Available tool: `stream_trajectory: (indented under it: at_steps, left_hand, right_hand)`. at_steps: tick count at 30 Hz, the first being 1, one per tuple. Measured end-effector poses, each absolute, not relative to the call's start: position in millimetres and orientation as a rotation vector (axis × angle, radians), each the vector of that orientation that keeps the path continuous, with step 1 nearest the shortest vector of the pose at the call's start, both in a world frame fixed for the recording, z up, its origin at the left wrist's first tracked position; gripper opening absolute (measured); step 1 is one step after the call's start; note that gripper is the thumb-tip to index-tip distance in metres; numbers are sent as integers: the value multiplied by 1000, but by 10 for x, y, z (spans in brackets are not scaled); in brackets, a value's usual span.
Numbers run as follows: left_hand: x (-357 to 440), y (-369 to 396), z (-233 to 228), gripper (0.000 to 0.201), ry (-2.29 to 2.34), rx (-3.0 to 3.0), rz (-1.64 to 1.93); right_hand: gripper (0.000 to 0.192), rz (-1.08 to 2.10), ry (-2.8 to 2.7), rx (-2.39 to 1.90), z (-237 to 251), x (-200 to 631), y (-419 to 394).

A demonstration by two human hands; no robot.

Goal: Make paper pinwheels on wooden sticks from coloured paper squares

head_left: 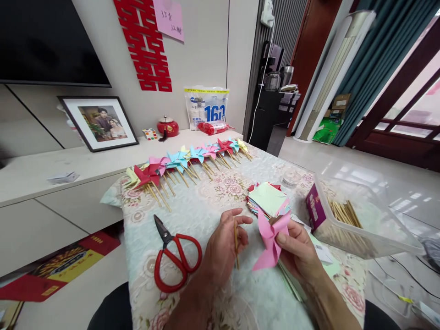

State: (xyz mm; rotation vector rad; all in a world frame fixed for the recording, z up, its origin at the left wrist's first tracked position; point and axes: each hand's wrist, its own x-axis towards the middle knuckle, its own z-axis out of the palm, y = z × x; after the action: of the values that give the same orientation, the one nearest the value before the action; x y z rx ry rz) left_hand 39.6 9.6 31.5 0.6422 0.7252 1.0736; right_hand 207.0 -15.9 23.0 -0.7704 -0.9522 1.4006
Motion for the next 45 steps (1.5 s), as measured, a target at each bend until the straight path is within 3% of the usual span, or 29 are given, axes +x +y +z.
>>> stream_trajectory:
  at_steps: [4, 9, 15, 21, 28, 45]
  left_hand:
    - [419, 90, 269, 36, 737, 691, 1119]
    - [431, 80, 236, 37, 808, 722, 1136]
    - [450, 64, 194, 31, 732, 734, 1177]
    - [450, 43, 234, 26, 656, 735, 1134]
    - [473, -8, 323, 20, 641, 765, 1147]
    - [484, -20, 366, 18, 633, 878, 1218]
  right_hand:
    - [13, 1286, -1281, -831, 251, 2074, -190]
    - [8, 874, -1670, -849, 279, 1985, -193]
    - [18, 388, -1766, -754, 339, 1927, -176]
    - [17, 167, -1767, -795, 424, 1917, -201]
    - [17, 53, -1718, -838, 439, 1924, -239]
    - [21, 111, -1703, -795, 457, 1892, -241]
